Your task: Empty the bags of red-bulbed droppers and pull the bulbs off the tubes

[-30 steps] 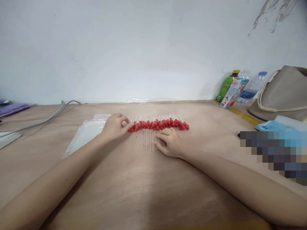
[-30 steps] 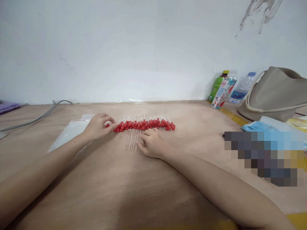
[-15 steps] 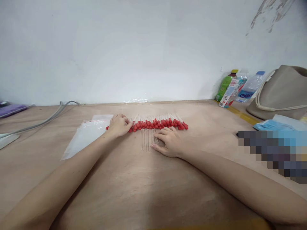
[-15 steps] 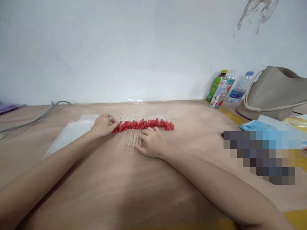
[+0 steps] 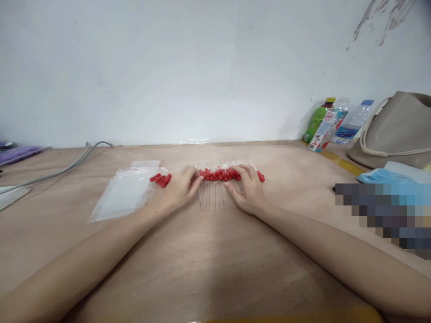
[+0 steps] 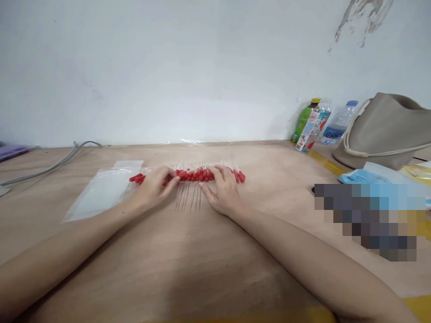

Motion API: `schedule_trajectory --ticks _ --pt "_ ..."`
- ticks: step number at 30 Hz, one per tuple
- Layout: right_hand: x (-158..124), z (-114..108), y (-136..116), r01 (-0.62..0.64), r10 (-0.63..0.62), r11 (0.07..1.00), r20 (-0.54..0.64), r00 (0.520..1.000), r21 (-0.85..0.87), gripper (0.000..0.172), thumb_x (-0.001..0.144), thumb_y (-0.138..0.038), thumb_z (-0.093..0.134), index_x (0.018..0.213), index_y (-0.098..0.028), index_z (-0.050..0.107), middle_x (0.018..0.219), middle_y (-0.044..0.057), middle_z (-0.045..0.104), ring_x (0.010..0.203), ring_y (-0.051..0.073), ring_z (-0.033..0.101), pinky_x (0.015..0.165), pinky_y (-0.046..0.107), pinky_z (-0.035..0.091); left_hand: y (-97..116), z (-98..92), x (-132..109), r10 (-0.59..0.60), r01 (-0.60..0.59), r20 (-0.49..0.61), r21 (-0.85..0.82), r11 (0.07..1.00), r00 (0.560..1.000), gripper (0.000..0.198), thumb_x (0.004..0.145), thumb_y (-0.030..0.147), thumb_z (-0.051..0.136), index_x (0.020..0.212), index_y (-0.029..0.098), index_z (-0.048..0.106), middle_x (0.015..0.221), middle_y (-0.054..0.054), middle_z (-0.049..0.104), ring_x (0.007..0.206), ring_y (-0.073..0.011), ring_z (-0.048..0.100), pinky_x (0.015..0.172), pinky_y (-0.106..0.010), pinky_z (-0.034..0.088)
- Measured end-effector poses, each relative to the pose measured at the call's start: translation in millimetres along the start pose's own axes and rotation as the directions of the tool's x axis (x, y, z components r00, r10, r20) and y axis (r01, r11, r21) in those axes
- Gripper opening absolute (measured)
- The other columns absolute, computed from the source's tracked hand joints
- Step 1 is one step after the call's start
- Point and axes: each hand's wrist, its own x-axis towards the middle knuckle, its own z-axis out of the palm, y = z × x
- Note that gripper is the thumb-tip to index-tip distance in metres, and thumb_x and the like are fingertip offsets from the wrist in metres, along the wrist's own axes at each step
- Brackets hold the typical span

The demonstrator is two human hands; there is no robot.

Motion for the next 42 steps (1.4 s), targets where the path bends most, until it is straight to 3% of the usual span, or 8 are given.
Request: schedule_trajectory --ticks 3,6,13,17,22,30,37,42 --pt "0 -2 6 0.088 -0.087 0.996 0.028 0.996 -0.027 0.042 0.081 -0.041 0.052 0.118 -0.022 0.049 0.112 0.012 0.050 0.103 0.026 0.046 0.086 0.041 0.037 12 6.2 -12 0.136 -0.136 0.036 0.016 0.991 0.990 0.015 0.087 0.027 0.041 0.079 0.019 0.050 0.075 -0.001 0.056 0.065 -0.0128 0.053 0.062 -0.025 0.041" --pt "-1 -3 8 0.148 -0.141 0.983 0.067 0.988 -0.110 0.040 0.080 -0.045 0.052 0.114 -0.023 0.055 0.111 0.010 0.052 0.099 0.025 0.047 0.083 0.040 0.034 11 12.9 -17 0.235 -0.235 -0.009 -0.026 0.972 0.972 0.015 0.088 0.023 0.039 0.077 0.018 0.048 0.075 -0.002 0.055 0.066 -0.0117 0.053 0.061 -0.023 0.042" --pt "0 -4 14 0.233 -0.205 0.941 0.135 0.970 -0.246 0.029 0.082 -0.047 0.051 0.097 -0.027 0.065 0.089 0.006 0.059 0.085 0.020 0.047 0.084 0.042 0.024 0 24.1 -19 0.264 -0.270 -0.063 -0.127 0.954 0.962 0.012 0.087 0.022 0.041 0.079 0.018 0.048 0.079 -0.004 0.055 0.075 -0.0134 0.055 0.067 -0.025 0.045" --pt "0 -3 18 0.258 -0.218 0.953 0.228 0.949 -0.162 0.021 0.086 -0.038 0.048 0.091 -0.028 0.067 0.087 0.003 0.061 0.086 0.018 0.049 0.086 0.042 0.021 3 23.8 -19 0.236 -0.243 -0.063 -0.141 0.960 0.970 0.011 0.086 0.025 0.044 0.084 0.018 0.052 0.080 -0.003 0.058 0.076 -0.0139 0.056 0.069 -0.027 0.046" --pt "0 -4 12 0.266 -0.238 0.960 0.250 0.938 -0.085 0.021 0.086 -0.034 0.048 0.082 -0.024 0.067 0.087 0.002 0.064 0.086 0.017 0.050 0.087 0.041 0.023 9 24.1 -14 0.283 -0.285 -0.042 -0.075 0.955 0.958 0.026 0.082 0.034 0.054 0.102 0.019 0.057 0.100 -0.007 0.062 0.097 -0.0205 0.055 0.086 -0.036 0.042" --pt "-1 1 9 0.260 -0.255 0.965 0.247 0.935 0.013 0.022 0.086 -0.038 0.048 0.092 -0.024 0.064 0.089 0.002 0.066 0.088 0.017 0.053 0.087 0.040 0.026 7 30.2 -12 0.298 -0.298 -0.005 -0.076 0.952 0.955 0.018 0.086 0.029 0.048 0.092 0.020 0.062 0.092 -0.003 0.067 0.095 -0.0182 0.055 0.084 -0.034 0.040" --pt "0 11 8 0.281 -0.293 0.955 0.147 0.945 0.099 0.021 0.087 -0.031 0.048 0.079 -0.020 0.065 0.080 0.003 0.068 0.082 0.015 0.058 0.082 0.035 0.038 11 27.5 -11 0.311 -0.310 0.009 -0.061 0.949 0.950 0.018 0.086 0.030 0.048 0.095 0.020 0.061 0.097 -0.003 0.067 0.101 -0.0187 0.054 0.088 -0.035 0.037" --pt "-2 11 8 0.378 -0.400 0.901 0.073 0.914 0.214 0.018 0.086 -0.022 0.048 0.084 -0.017 0.065 0.085 0.006 0.069 0.086 0.015 0.062 0.077 0.029 0.049 13 24.4 -11 0.360 -0.357 0.064 -0.056 0.932 0.931 0.019 0.088 0.027 0.043 0.091 0.020 0.061 0.103 -0.002 0.066 0.108 -0.0186 0.051 0.094 -0.037 0.031"
